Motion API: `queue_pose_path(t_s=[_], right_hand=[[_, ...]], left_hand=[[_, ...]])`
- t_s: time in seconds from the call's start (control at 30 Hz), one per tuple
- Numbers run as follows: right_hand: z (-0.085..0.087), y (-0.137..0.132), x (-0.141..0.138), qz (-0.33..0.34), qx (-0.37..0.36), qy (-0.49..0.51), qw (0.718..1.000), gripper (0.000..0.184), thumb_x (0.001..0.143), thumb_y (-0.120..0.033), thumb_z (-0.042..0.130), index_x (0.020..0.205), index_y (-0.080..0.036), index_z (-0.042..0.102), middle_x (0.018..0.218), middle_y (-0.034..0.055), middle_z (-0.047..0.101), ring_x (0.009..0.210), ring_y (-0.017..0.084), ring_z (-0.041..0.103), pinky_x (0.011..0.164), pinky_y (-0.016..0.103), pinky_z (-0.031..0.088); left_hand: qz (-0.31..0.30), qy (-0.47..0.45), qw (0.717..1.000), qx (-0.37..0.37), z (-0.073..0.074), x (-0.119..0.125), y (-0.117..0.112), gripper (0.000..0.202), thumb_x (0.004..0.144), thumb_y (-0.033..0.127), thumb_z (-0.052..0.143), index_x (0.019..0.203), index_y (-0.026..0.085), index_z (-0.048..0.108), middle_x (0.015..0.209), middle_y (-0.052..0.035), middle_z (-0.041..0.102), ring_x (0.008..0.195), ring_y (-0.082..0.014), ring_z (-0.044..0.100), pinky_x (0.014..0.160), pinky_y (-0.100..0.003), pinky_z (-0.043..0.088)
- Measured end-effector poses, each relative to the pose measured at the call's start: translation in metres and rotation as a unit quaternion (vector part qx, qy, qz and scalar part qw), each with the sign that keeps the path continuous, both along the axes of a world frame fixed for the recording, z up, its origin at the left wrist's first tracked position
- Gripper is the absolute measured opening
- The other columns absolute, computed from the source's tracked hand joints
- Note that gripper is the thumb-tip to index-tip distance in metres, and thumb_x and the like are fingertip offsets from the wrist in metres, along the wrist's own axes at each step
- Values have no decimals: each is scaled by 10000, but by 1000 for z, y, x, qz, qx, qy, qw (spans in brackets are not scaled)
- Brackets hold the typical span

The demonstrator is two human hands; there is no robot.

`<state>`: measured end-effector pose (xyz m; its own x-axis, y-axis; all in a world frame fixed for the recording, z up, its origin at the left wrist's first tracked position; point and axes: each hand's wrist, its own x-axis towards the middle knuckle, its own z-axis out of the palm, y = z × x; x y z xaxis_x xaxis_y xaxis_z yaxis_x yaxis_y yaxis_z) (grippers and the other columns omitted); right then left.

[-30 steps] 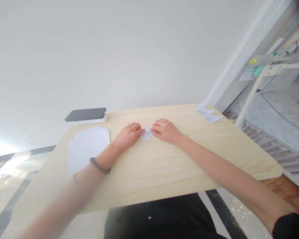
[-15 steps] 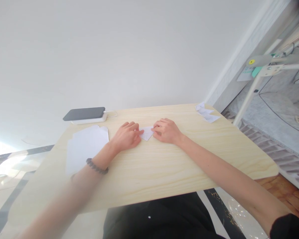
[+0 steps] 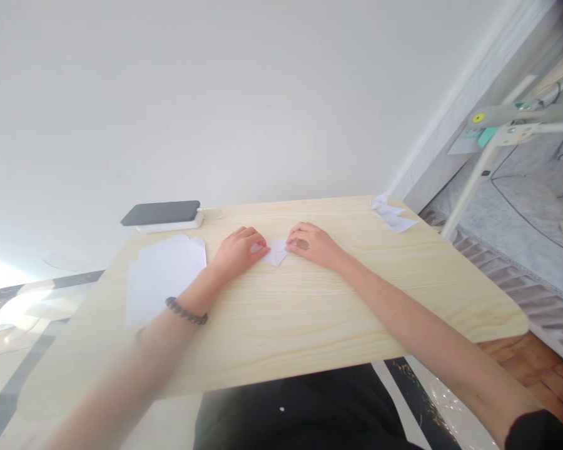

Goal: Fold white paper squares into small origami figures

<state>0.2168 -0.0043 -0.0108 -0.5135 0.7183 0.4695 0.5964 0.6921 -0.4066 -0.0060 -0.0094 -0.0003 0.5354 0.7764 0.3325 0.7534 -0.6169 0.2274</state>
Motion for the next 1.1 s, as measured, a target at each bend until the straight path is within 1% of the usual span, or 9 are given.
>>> queue_pose_path(t_s=[0.17,0.33,0.43,0.6,0.67,0.77,0.83,0.97,1.1], right_hand=[[-1,4,2,28,-73,46,996,127,729,-285,578,799,-185,614,970,43,557,864,142,529,797,300,406],[2,4,3,36,-123,78,989,107,707,-265,586,763,-176,602,996,45,563,895,139,528,799,293,398],[4,2,3,27,-143,90,985,97,716,-263,562,733,-175,598,955,38,589,855,133,534,760,280,400],[6,-1,-1,-8,-164,102,981,135,720,-301,552,752,-177,592,774,8,596,663,102,495,623,242,391],[5,-2,-5,-13,-160,132,978,163,706,-307,566,809,-181,576,747,0,578,639,95,480,598,230,385],[2,-3,-11,8,-178,195,964,352,696,-300,577,1020,-197,488,761,-7,563,647,95,494,569,213,384],[0,-3,-15,11,-198,212,957,413,698,-311,573,1076,-203,447,751,-13,555,630,94,496,550,208,380],[-3,-3,-19,-7,-208,196,958,273,703,-348,563,919,-187,518,741,-8,548,610,93,485,540,213,377],[-2,-4,-19,-16,-206,193,959,232,694,-358,571,838,-180,533,710,-11,539,592,94,475,523,212,370]], left_hand=[[-5,1,1000,-3,-3,-2,-1,316,838,384,392,1040,214,565,1028,-77,533,953,-212,469,845,-377,362],[-20,-45,998,-37,-4,1,0,318,813,406,426,1006,194,564,1031,-74,551,969,-221,475,856,-383,360],[-2,-107,990,-91,-3,6,-2,273,778,387,474,933,182,566,930,-55,588,875,-195,520,780,-327,400],[52,-199,961,-185,0,12,-5,244,726,398,525,831,181,562,784,-4,617,673,-140,541,619,-257,406],[54,-240,946,-211,1,12,-5,260,705,401,550,832,175,566,796,-9,629,680,-139,553,620,-252,409],[41,-288,926,-241,2,11,-5,297,683,394,580,873,166,573,863,-35,641,740,-158,577,654,-263,425],[36,-308,917,-252,3,11,-5,321,674,397,594,892,161,573,887,-49,644,768,-171,584,671,-273,433],[50,-320,910,-260,3,14,-7,341,655,422,612,868,158,580,842,-44,651,742,-171,583,644,-267,435],[64,-315,915,-244,4,17,-9,331,645,430,618,838,163,585,802,-28,649,711,-160,577,617,-253,427]])
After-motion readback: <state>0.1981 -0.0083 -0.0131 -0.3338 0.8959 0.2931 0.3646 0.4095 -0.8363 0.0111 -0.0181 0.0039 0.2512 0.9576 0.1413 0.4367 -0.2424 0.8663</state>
